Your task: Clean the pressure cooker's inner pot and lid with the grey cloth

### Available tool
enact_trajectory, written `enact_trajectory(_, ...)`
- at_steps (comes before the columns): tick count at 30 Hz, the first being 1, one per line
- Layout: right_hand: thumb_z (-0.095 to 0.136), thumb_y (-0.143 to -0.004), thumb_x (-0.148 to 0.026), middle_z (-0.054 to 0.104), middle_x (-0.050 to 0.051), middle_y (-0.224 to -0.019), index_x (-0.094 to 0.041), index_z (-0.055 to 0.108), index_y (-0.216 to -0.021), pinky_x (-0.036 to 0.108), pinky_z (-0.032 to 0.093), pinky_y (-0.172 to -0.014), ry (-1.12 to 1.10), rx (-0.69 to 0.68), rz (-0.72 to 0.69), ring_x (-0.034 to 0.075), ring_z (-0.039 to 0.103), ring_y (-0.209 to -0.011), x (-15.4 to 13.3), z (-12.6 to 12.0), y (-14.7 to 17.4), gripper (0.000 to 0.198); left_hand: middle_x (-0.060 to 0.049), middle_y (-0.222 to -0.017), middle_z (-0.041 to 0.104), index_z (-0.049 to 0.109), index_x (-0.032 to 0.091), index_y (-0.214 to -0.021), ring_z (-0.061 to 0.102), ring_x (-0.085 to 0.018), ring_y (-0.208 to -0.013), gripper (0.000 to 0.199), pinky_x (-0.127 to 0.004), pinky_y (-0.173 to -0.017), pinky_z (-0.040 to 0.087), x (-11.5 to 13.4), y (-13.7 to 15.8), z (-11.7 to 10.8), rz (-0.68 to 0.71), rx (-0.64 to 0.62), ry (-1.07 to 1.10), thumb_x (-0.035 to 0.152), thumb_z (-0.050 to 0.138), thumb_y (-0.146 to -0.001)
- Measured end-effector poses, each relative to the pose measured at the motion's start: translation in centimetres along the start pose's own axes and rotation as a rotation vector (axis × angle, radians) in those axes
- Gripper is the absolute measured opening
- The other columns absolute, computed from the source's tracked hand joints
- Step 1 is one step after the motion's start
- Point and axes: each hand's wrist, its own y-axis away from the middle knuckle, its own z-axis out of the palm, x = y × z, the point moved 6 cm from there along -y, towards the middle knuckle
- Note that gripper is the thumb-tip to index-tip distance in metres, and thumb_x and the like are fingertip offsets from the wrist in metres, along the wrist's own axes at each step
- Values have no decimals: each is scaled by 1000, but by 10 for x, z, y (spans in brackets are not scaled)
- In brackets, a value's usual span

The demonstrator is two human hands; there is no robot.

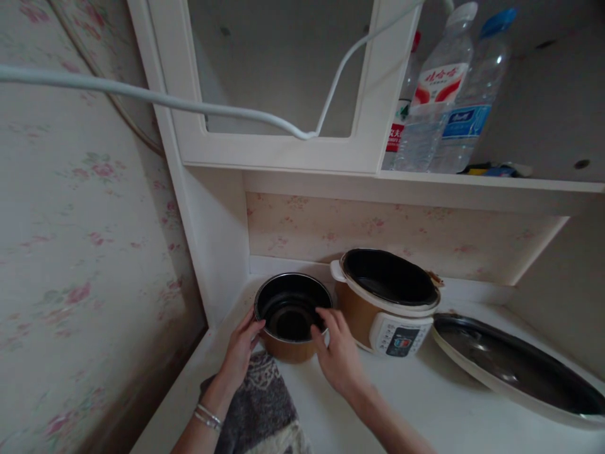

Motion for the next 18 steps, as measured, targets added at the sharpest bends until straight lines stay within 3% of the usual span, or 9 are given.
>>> enact_trajectory(4, 52, -93, -28, 71, 4, -105, -27, 64, -112, 35, 53, -90, -34, -409, -456, 22, 64, -100, -66, 75, 65, 23, -1, -134, 65, 69, 31, -120, 59, -23, -122, 44, -33, -96, 48, 11, 1, 5, 49, -50, -80, 23, 71, -77)
enact_trajectory(6, 60, -89, -39, 71, 4, -114, -27, 62, -119, 39, 52, -96, -13, -459, -594, 25, 64, -107, -76, 112, 92, 33, -3, -130, 67, 71, 30, -118, 60, -25, -120, 44, -36, -96, 48, 16, 2, 4, 52, -41, -163, 24, 71, -75)
enact_trajectory(8, 55, -93, -43, 63, 8, -136, -25, 53, -134, 51, 47, -105, 106, -446, -631, 31, 58, -124, -70, 143, 110, 45, -4, -131, 66, 71, 29, -117, 56, -27, -124, 44, -37, -97, 46, 20, 4, 1, 36, -19, -244, 27, 73, -73)
enact_trajectory(10, 47, -98, -42, 55, 12, -144, -23, 50, -139, 59, 45, -105, 218, -443, -669, 34, 53, -130, -55, 165, 123, 45, -4, -135, 64, 71, 31, -116, 53, -27, -128, 43, -37, -96, 45, 21, 6, -1, 14, -7, -285, 30, 73, -73)
enact_trajectory(13, 45, -100, -39, 57, 12, -140, -23, 54, -135, 60, 47, -102, 253, -421, -761, 33, 58, -126, -35, 177, 142, 40, -3, -133, 65, 71, 31, -115, 54, -27, -126, 41, -35, -91, 46, 22, 8, 0, 3, -2, -292, 32, 71, -74)
enact_trajectory(16, 53, -96, -40, 63, 5, -132, -33, 56, -132, 55, 53, -97, 187, -330, -837, 30, 67, -114, -22, 172, 164, 36, -4, -121, 71, 72, 27, -109, 59, -28, -116, 37, -34, -87, 46, 24, 4, 3, 53, 8, -355, 30, 68, -73)
enact_trajectory(18, 59, -92, -41, 70, -1, -121, -42, 58, -129, 53, 58, -91, 108, -310, -761, 28, 73, -102, -15, 167, 175, 37, -4, -106, 74, 72, 24, -103, 62, -27, -107, 32, -34, -85, 46, 26, -1, 7, 116, 11, -416, 27, 65, -72)
